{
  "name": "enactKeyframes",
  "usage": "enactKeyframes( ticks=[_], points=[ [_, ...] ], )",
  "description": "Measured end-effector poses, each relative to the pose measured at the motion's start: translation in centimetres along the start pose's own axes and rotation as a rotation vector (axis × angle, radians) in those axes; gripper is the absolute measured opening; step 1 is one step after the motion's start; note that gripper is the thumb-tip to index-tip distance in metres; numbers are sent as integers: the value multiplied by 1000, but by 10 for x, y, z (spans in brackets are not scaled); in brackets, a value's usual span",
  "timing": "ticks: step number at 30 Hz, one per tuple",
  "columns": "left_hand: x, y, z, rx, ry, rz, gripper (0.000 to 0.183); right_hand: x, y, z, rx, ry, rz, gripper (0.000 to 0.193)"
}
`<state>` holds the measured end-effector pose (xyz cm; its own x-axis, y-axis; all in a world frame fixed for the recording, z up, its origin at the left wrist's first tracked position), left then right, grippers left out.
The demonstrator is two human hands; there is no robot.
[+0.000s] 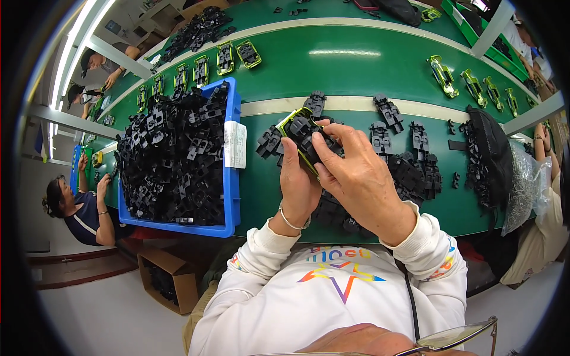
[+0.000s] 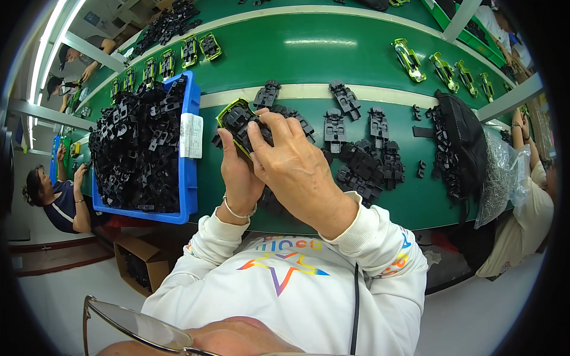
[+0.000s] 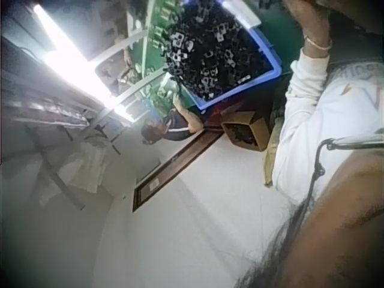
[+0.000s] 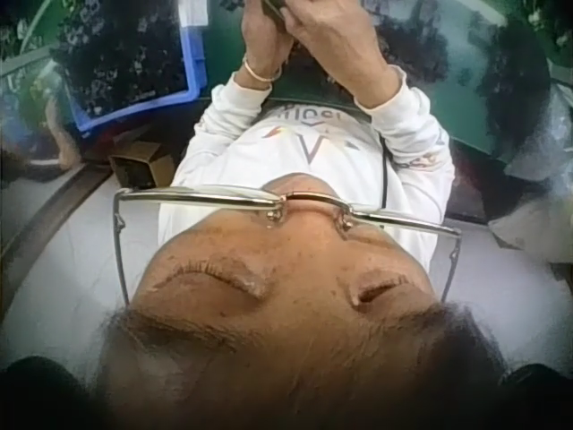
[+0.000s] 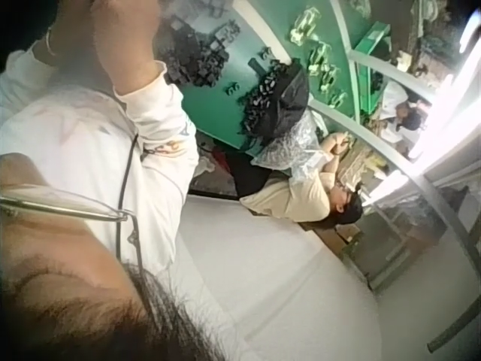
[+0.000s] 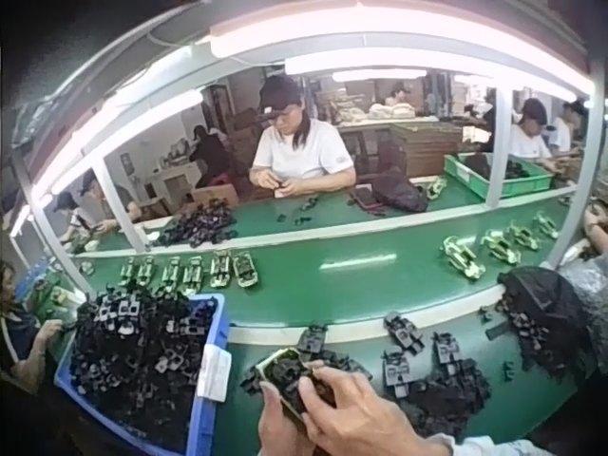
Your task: The person assembles toy cars on a conveyor table by picking up toy car body shells and black chassis parts, fitting them together by hand, placing the assembled cars on the conveyor line, and fetching more chassis parts from a sack.
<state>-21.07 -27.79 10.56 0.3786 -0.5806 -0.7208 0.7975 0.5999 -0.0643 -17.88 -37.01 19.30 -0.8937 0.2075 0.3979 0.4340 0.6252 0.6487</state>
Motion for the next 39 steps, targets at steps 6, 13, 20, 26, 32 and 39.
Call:
enactKeyframes(
  ticks=[6,13,20,26,32,39],
  points=[
    [-2,2,-2,-15,-10,3,67,0,5,-2,5,84,41,39],
    [-5,0,6,-27,-48,-16,68,2,0,-3,-56,67,16,39],
    [6,0,-9,-24,-24,11,58,-1,0,1,41,28,49,37],
    [6,4,-21,-27,138,159,41,-2,4,0,75,45,94,35],
    [0,4,-19,21,237,260,48,8,4,-2,57,74,162,39],
    [-8,4,-9,79,142,192,61,6,7,-3,120,147,111,42]
  ],
)
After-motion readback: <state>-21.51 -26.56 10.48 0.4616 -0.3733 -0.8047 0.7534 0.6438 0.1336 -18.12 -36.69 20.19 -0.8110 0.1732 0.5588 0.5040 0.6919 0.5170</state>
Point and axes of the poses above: each hand's wrist, its own y-axis towards the middle knuckle, its own z-axis out of the palm, x = y × z, the point moved 7 cm from there along y, towards the middle knuckle, and after that the axes turned 9 degrees about -x, right-handed, at the moved point
